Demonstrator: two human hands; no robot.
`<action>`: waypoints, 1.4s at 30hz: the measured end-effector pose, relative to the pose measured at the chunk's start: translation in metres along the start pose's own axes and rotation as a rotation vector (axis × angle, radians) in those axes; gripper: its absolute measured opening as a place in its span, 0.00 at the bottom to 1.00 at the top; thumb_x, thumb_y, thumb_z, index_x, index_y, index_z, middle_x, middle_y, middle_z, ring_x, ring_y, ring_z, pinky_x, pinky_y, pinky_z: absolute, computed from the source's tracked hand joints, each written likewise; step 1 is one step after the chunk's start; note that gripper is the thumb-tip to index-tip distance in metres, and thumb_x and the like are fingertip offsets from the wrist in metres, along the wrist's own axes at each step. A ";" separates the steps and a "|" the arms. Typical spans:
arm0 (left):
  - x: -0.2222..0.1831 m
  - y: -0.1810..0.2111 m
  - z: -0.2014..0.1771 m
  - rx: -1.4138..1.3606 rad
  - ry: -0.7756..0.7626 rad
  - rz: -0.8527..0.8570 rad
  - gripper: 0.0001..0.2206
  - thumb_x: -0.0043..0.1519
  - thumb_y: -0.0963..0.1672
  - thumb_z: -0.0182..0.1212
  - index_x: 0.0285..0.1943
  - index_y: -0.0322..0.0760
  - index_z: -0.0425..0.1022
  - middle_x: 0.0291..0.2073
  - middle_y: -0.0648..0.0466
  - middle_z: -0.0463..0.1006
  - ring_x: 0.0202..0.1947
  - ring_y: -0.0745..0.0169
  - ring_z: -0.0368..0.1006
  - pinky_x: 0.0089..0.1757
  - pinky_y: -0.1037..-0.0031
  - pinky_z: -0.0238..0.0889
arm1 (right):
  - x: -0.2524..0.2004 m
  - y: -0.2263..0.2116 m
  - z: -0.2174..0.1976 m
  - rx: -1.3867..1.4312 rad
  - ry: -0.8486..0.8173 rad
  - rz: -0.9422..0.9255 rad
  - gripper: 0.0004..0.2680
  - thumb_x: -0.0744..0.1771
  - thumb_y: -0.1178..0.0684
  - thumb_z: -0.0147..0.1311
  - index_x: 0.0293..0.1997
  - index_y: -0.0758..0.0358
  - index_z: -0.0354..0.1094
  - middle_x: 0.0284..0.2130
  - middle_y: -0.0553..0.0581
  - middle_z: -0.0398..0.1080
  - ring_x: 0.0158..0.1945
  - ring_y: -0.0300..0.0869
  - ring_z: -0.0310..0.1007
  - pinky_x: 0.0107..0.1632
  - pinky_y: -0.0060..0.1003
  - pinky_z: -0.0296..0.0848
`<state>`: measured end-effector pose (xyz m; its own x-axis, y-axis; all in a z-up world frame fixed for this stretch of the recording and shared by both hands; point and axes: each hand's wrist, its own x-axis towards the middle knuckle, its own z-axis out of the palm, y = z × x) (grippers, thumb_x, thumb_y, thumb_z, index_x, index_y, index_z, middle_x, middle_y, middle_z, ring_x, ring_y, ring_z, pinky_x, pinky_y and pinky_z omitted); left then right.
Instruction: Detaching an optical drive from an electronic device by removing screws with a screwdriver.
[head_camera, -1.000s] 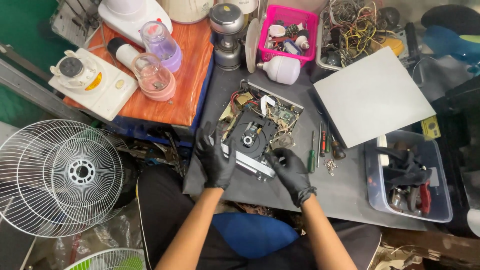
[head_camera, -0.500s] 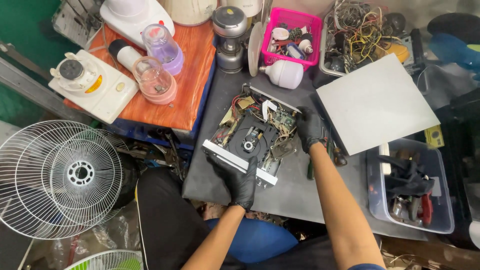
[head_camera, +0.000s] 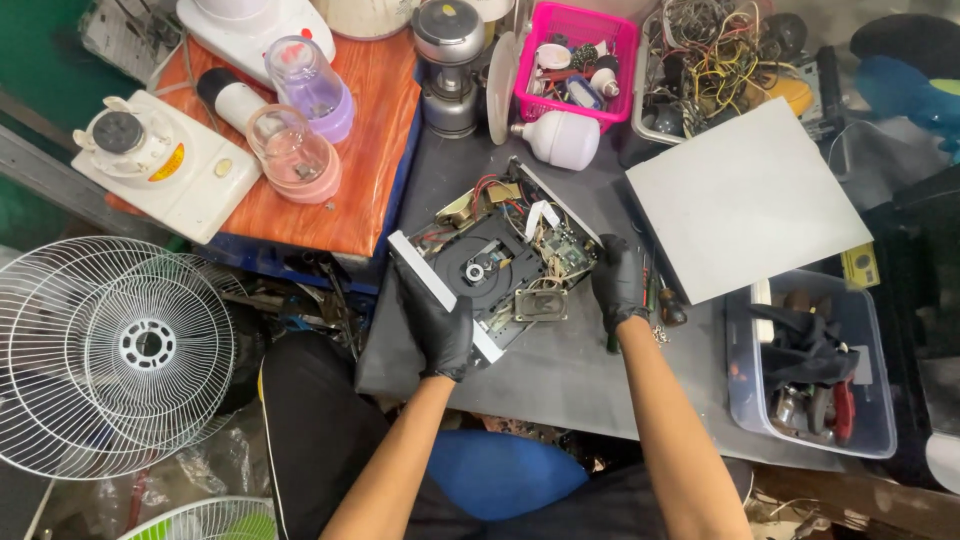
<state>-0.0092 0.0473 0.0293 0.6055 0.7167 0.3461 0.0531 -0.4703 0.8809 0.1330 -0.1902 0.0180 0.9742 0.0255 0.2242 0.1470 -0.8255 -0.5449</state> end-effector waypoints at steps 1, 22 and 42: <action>0.002 -0.010 0.004 0.000 -0.001 0.001 0.47 0.44 0.38 0.64 0.77 0.25 0.48 0.68 0.27 0.58 0.68 0.24 0.55 0.65 0.48 0.50 | -0.004 0.009 0.008 0.000 0.001 0.001 0.08 0.68 0.55 0.47 0.41 0.54 0.76 0.33 0.61 0.76 0.47 0.60 0.75 0.47 0.55 0.75; 0.087 -0.040 0.065 0.149 -0.581 -0.198 0.43 0.52 0.45 0.59 0.81 0.58 0.48 0.77 0.57 0.53 0.76 0.57 0.48 0.71 0.65 0.41 | -0.067 0.041 -0.007 0.346 0.068 0.283 0.08 0.65 0.56 0.57 0.47 0.63 0.76 0.34 0.68 0.77 0.46 0.52 0.78 0.45 0.46 0.75; 0.016 -0.018 0.021 -0.189 -0.356 -0.207 0.37 0.57 0.42 0.64 0.78 0.44 0.56 0.64 0.38 0.67 0.65 0.43 0.65 0.62 0.59 0.59 | -0.068 0.081 0.015 0.017 -0.079 0.185 0.11 0.66 0.48 0.53 0.48 0.61 0.76 0.33 0.71 0.75 0.49 0.64 0.74 0.47 0.55 0.75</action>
<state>0.0165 0.0561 0.0122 0.8347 0.5481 0.0533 0.0754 -0.2096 0.9749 0.0808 -0.2505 -0.0533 0.9951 -0.0812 0.0557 -0.0335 -0.8107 -0.5846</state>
